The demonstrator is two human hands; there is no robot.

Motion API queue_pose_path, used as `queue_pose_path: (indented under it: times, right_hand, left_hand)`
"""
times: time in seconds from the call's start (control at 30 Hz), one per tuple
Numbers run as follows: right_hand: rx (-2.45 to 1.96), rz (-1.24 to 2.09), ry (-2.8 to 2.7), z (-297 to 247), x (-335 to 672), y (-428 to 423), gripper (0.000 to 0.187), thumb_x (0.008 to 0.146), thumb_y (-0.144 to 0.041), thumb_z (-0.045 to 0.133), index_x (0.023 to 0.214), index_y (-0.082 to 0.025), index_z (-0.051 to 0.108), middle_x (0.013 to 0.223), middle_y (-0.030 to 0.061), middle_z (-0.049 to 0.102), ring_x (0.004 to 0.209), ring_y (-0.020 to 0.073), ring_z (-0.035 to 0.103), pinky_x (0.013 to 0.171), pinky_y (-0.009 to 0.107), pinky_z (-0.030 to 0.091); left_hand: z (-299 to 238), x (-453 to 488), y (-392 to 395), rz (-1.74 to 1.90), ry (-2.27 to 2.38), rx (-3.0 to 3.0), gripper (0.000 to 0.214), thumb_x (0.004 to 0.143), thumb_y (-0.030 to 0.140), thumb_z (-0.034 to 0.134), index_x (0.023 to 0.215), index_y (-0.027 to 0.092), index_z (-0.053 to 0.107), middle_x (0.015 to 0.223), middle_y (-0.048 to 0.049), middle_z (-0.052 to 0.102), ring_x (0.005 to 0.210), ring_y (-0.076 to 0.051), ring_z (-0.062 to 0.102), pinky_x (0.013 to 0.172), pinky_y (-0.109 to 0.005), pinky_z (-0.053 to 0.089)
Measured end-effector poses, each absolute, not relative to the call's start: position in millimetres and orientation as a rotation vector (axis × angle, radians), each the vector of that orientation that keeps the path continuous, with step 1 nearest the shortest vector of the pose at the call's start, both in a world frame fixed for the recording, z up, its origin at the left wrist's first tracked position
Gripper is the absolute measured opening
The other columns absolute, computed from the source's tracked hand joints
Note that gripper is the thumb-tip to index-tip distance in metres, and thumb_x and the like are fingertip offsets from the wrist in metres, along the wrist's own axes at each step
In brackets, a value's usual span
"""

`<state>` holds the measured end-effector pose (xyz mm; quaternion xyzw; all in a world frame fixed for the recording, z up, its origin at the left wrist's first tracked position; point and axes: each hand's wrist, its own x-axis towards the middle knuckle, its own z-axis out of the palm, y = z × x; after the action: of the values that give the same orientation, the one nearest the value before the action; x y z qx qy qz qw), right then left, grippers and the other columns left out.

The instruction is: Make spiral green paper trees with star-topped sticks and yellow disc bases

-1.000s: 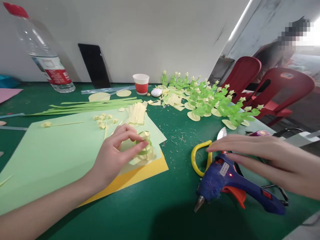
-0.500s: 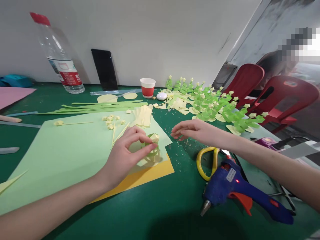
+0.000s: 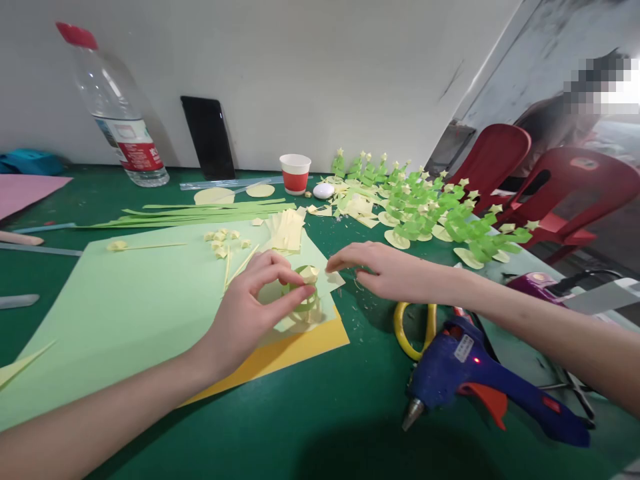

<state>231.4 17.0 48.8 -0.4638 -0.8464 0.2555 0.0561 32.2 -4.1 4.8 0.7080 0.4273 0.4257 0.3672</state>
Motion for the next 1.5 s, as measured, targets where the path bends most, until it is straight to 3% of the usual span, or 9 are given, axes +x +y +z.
queue_pose_path:
  times: [0.27,0.37,0.5,0.87,0.97,1.1,1.2,1.33,1.5]
  right_hand:
    - [-1.416,1.215,-2.432,51,264,17,0.033,0.075,-0.004,0.034,0.092,-0.014,0.06,0.091,0.0049,0.067,0.081,0.0127,0.063,0.07,0.025,0.052]
    - [-1.495,1.089,-2.303,45,270,19,0.041,0.076,-0.001,0.029,0.107,-0.015,0.053,0.113,0.0084,0.058,0.102,0.0132,0.056,0.085,0.028,0.048]
    - [-1.532,1.127,-2.291,44,269,23,0.032,0.076,-0.003,0.032,0.094,-0.013,0.057,0.092,0.0084,0.065,0.084,0.0148,0.062,0.074,0.029,0.052]
    - [-1.648,0.781,-2.358,43,265,28,0.041,0.072,-0.002,0.034,0.101,-0.014,0.06,0.106,0.0081,0.06,0.093,0.0155,0.057,0.082,0.029,0.047]
    - [-1.637,0.804,-2.439,42,261,30,0.037,0.073,-0.002,0.033,0.089,-0.014,0.064,0.091,0.0066,0.064,0.082,0.0144,0.059,0.074,0.026,0.049]
    - [-1.647,0.672,-2.49,44,262,31,0.037,0.072,-0.002,0.035,0.092,-0.016,0.063,0.104,0.0063,0.06,0.096,0.0167,0.055,0.084,0.029,0.045]
    - [-1.689,0.664,-2.558,46,267,30,0.031,0.07,-0.003,0.037,0.077,-0.015,0.065,0.087,0.0068,0.065,0.08,0.0173,0.06,0.073,0.028,0.048]
    - [-1.653,0.593,-2.606,49,270,24,0.036,0.069,-0.004,0.036,0.089,-0.015,0.064,0.102,0.0074,0.062,0.092,0.0186,0.057,0.079,0.029,0.046]
    - [-1.613,0.611,-2.68,49,271,21,0.036,0.068,-0.004,0.036,0.087,-0.015,0.065,0.1,0.0063,0.063,0.091,0.0176,0.058,0.076,0.027,0.048]
  left_hand:
    - [5,32,-4,1.099,1.087,1.796,0.017,0.071,0.03,0.058,0.058,0.022,0.052,0.073,0.0023,0.044,0.075,-0.016,0.044,0.076,-0.033,0.035]
    - [6,32,-5,1.092,1.101,1.799,0.017,0.072,0.031,0.058,0.058,0.022,0.052,0.073,0.0022,0.044,0.074,-0.016,0.044,0.075,-0.033,0.035]
    - [6,32,-6,1.09,1.113,1.819,0.017,0.072,0.031,0.057,0.058,0.022,0.051,0.073,0.0014,0.044,0.074,-0.016,0.044,0.074,-0.033,0.036]
    - [6,32,-6,1.092,1.123,1.808,0.016,0.072,0.029,0.058,0.058,0.023,0.052,0.073,0.0007,0.044,0.074,-0.018,0.045,0.074,-0.035,0.036]
    - [7,32,-6,1.083,1.123,1.818,0.017,0.072,0.03,0.058,0.058,0.023,0.052,0.073,0.0008,0.045,0.074,-0.018,0.046,0.073,-0.035,0.037]
    - [7,32,-5,1.089,1.133,1.821,0.016,0.072,0.031,0.058,0.059,0.023,0.053,0.073,0.0012,0.045,0.075,-0.018,0.047,0.076,-0.036,0.038]
    - [6,32,-4,1.095,1.133,1.83,0.016,0.072,0.03,0.058,0.059,0.023,0.054,0.073,0.0012,0.045,0.075,-0.017,0.048,0.076,-0.036,0.039]
    - [6,32,-5,1.092,1.134,1.833,0.017,0.072,0.031,0.058,0.058,0.022,0.053,0.073,0.001,0.046,0.074,-0.017,0.047,0.073,-0.035,0.039]
    - [6,32,-6,1.105,1.134,1.833,0.018,0.071,0.03,0.058,0.056,0.023,0.051,0.072,0.0011,0.045,0.073,-0.018,0.046,0.073,-0.035,0.038]
